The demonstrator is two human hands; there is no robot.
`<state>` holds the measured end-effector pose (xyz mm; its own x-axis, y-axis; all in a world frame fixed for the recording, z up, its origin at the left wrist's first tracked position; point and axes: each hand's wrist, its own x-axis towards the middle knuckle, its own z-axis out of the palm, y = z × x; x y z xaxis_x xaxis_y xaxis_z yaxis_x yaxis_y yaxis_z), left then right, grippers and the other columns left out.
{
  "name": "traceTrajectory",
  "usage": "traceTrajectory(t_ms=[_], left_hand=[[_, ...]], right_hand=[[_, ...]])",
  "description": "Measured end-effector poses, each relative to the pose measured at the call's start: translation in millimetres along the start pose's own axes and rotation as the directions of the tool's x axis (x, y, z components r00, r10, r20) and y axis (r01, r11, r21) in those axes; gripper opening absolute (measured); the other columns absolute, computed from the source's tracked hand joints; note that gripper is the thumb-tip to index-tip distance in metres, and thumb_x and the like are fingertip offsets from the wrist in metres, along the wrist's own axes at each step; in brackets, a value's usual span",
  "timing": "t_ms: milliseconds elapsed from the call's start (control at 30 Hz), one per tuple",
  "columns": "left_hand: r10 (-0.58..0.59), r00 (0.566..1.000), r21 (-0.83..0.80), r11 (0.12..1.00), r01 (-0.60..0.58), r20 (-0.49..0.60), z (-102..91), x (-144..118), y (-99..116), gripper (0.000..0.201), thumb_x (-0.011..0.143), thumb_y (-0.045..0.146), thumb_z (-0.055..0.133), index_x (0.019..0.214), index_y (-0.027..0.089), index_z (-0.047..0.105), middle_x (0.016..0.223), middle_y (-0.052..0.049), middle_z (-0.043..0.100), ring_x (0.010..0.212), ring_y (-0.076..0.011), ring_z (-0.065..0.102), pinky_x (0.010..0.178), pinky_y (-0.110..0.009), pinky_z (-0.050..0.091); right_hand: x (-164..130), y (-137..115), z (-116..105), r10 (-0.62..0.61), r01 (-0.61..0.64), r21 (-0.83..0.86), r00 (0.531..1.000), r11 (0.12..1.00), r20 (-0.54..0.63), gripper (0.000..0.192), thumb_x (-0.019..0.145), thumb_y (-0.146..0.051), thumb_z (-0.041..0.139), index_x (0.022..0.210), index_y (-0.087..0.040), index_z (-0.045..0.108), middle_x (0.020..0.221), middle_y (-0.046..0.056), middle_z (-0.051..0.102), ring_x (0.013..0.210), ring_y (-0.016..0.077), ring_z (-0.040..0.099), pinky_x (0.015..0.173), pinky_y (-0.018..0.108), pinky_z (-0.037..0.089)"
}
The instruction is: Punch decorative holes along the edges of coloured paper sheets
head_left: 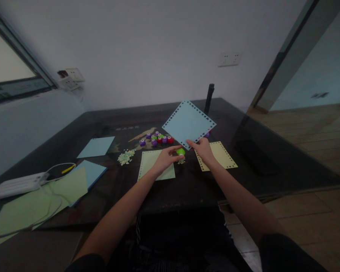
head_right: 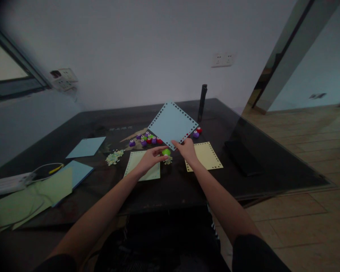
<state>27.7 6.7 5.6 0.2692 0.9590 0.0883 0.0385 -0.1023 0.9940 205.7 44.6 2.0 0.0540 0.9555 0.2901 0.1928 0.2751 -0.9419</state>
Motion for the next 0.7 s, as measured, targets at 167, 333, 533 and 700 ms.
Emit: traceTrajectory(t_ms=[167, 333, 533, 700], left_hand=[[-0.013, 0.996, 0.051, 0.999, 0.009, 0.087, 1.0, -2.3, -0.5, 0.053, 0.058, 0.017, 0.076, 0.110, 0.018, 0.065, 0.110, -0.010, 0.066, 0.094, -0.0212, 0.060, 0.091, -0.041, 0.043], [-0.051, 0.993, 0.103, 0.994, 0.040, 0.103, 0.2, -0.9, -5.4, 0.055, 0.057, 0.015, 0.075, 0.110, 0.017, 0.065, 0.113, -0.012, 0.064, 0.090, -0.0201, 0.061, 0.089, -0.042, 0.044], [-0.048, 0.989, 0.114, 0.993, 0.032, 0.139, -2.3, -1.3, -2.7, 0.046, 0.058, 0.015, 0.074, 0.104, 0.017, 0.068, 0.100, -0.010, 0.068, 0.085, -0.0198, 0.062, 0.089, -0.041, 0.044], [-0.024, 0.991, 0.102, 0.995, 0.011, 0.134, -5.3, -0.3, -0.6, 0.048, 0.056, 0.014, 0.073, 0.104, 0.017, 0.068, 0.102, -0.010, 0.068, 0.085, -0.0188, 0.062, 0.087, -0.039, 0.045]], right_hand=[[3.0, 2.9, -2.0, 0.009, -0.009, 0.012, 1.000, 1.000, -0.005, 0.032, 0.066, -0.044, 0.068, 0.073, -0.012, 0.066, 0.067, 0.009, 0.069, 0.056, 0.0190, 0.062, 0.053, 0.030, 0.051], [3.8, 5.3, -2.3, 0.010, -0.010, 0.029, 1.000, 1.000, 0.004, 0.034, 0.066, -0.044, 0.068, 0.074, -0.012, 0.066, 0.069, 0.009, 0.069, 0.058, 0.0193, 0.062, 0.053, 0.030, 0.051], [1.8, 1.0, -1.1, 0.030, -0.031, 0.016, 1.000, 0.999, 0.007, 0.031, 0.066, -0.042, 0.067, 0.072, -0.011, 0.065, 0.069, 0.009, 0.069, 0.059, 0.0198, 0.063, 0.054, 0.030, 0.051], [2.6, 1.7, 0.3, 0.077, -0.079, 0.065, 0.997, 0.995, 0.032, 0.034, 0.065, -0.044, 0.066, 0.076, -0.012, 0.065, 0.074, 0.009, 0.070, 0.060, 0.0195, 0.063, 0.052, 0.029, 0.051]])
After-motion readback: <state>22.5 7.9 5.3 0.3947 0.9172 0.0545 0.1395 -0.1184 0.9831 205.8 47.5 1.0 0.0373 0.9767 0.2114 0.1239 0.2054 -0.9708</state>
